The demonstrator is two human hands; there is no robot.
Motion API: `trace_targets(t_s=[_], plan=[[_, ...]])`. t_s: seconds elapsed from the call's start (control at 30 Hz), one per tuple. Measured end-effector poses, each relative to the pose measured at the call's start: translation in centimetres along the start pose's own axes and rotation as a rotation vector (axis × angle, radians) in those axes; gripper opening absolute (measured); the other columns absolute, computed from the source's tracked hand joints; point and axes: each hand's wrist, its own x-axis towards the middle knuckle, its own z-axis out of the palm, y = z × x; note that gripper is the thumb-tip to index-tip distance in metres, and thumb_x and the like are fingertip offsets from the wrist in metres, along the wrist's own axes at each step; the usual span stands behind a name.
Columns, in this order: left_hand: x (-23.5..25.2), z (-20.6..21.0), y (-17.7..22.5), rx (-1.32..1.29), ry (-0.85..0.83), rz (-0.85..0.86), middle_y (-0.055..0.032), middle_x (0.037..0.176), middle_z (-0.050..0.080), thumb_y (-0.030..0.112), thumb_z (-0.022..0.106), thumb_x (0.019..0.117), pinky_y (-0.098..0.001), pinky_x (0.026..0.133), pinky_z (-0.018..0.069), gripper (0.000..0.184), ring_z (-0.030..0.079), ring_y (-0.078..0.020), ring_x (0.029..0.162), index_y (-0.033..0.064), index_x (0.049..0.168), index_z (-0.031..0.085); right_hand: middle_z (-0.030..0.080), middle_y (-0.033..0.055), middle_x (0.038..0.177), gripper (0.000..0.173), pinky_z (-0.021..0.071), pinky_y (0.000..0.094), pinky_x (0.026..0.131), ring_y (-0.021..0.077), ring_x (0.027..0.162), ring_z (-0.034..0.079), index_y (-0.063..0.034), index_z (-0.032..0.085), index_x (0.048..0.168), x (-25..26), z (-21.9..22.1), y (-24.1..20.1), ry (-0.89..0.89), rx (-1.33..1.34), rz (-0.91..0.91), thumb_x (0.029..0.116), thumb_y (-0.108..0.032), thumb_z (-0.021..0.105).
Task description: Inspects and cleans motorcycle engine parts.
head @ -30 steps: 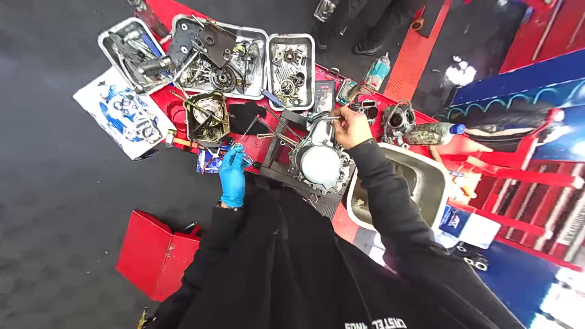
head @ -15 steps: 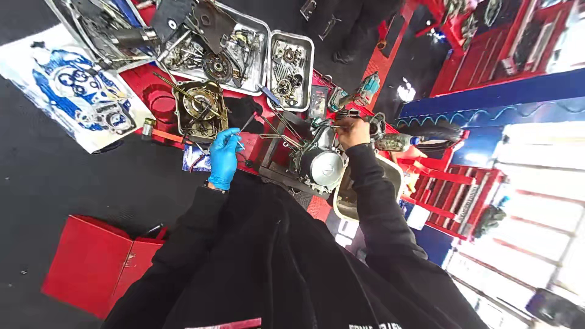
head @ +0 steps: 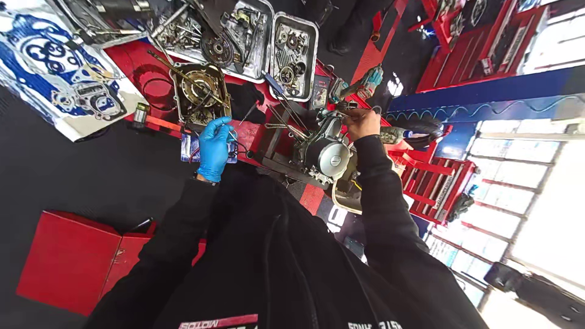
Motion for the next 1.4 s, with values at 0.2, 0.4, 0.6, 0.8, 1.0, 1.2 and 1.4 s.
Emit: trace_targets(t_s=[0.2, 0.4, 0.6, 0.8, 1.0, 1.2, 1.4], plan=[[-1.2, -2.0, -1.3, 0.047, 0.006, -0.004, -0.0041, 0.108, 0.071, 0.017, 0.054, 0.107, -0.0293, 0.076, 0.0586, 0.025, 0.067, -0.009, 0.08, 0.0099, 0.128, 0.066, 0.076, 0.016, 0.104, 0.032, 0.0561, 0.0669, 0.082, 0.0391, 0.092, 0.074, -0.0121, 0.069, 0.126, -3.1, -0.3, -1.9, -0.189, -0.163, -0.384, 0.0965, -0.021, 0.062], [-1.8, -2.0, -1.5, 0.033, -0.001, -0.011, -0.0049, 0.108, 0.07, 0.018, 0.053, 0.1073, -0.0284, 0.076, 0.0581, 0.027, 0.067, -0.0087, 0.081, 0.0089, 0.13, 0.064, 0.075, 0.0193, 0.1, 0.021, 0.0528, 0.0712, 0.083, 0.0453, 0.095, 0.072, -0.0118, 0.074, 0.109, -1.6, -0.3, -3.4, -0.372, -0.374, -0.443, 0.095, -0.026, 0.068], [-1.3, -1.9, -1.5, -0.06, 0.032, -0.007, -0.0056, 0.108, 0.071, 0.014, 0.053, 0.106, -0.0288, 0.078, 0.0594, 0.025, 0.069, -0.0104, 0.085, 0.0042, 0.125, 0.066, 0.076, 0.0191, 0.097, 0.022, 0.0535, 0.0702, 0.082, 0.0444, 0.091, 0.073, -0.0101, 0.075, 0.106, -1.5, 0.3, -3.8, -0.324, -0.353, -0.469, 0.094, -0.026, 0.067], [-2.2, 3.1, -1.1, 0.221, -0.396, -0.165, -0.0146, 0.105, 0.069, 0.013, 0.043, 0.1058, -0.0434, 0.077, 0.0585, 0.03, 0.068, -0.022, 0.083, 0.0044, 0.124, 0.065, 0.076, 0.0173, 0.094, 0.021, 0.0534, 0.071, 0.082, 0.0432, 0.09, 0.073, -0.0127, 0.078, 0.102, -1.5, 0.3, -3.5, -0.322, -0.322, -0.429, 0.0912, -0.03, 0.072], [-1.5, 16.0, -0.9, 0.409, -0.556, 0.084, -0.0123, 0.122, 0.07, 0.016, 0.048, 0.1043, -0.0565, 0.096, 0.0539, 0.03, 0.068, -0.0298, 0.112, 0.0153, 0.126, 0.069, 0.078, 0.0152, 0.096, 0.016, 0.0533, 0.0683, 0.087, 0.0403, 0.092, 0.073, -0.0166, 0.081, 0.103, -1.3, -0.3, -3.9, -0.404, -0.31, -0.458, 0.0932, -0.025, 0.071], [0.3, 22.0, -2.8, 0.497, -0.539, 0.131, -0.0086, 0.132, 0.066, 0.02, 0.05, 0.1044, -0.0517, 0.099, 0.0536, 0.035, 0.066, -0.0259, 0.118, 0.0216, 0.134, 0.068, 0.078, 0.0129, 0.098, 0.018, 0.0538, 0.0667, 0.086, 0.0391, 0.093, 0.074, -0.0193, 0.081, 0.105, -1.3, -0.4, -3.5, -0.426, -0.304, -0.467, 0.0948, -0.022, 0.067], [0.9, 22.2, -3.5, 0.495, -0.521, 0.166, -0.0037, 0.128, 0.069, 0.02, 0.054, 0.102, -0.0461, 0.1, 0.0542, 0.031, 0.067, -0.0201, 0.117, 0.0229, 0.126, 0.074, 0.078, 0.0108, 0.095, 0.017, 0.056, 0.0624, 0.086, 0.0327, 0.089, 0.075, -0.0167, 0.08, 0.103, -0.8, -0.2, -2.6, -0.41, -0.222, -0.49, 0.094, -0.02, 0.067]])
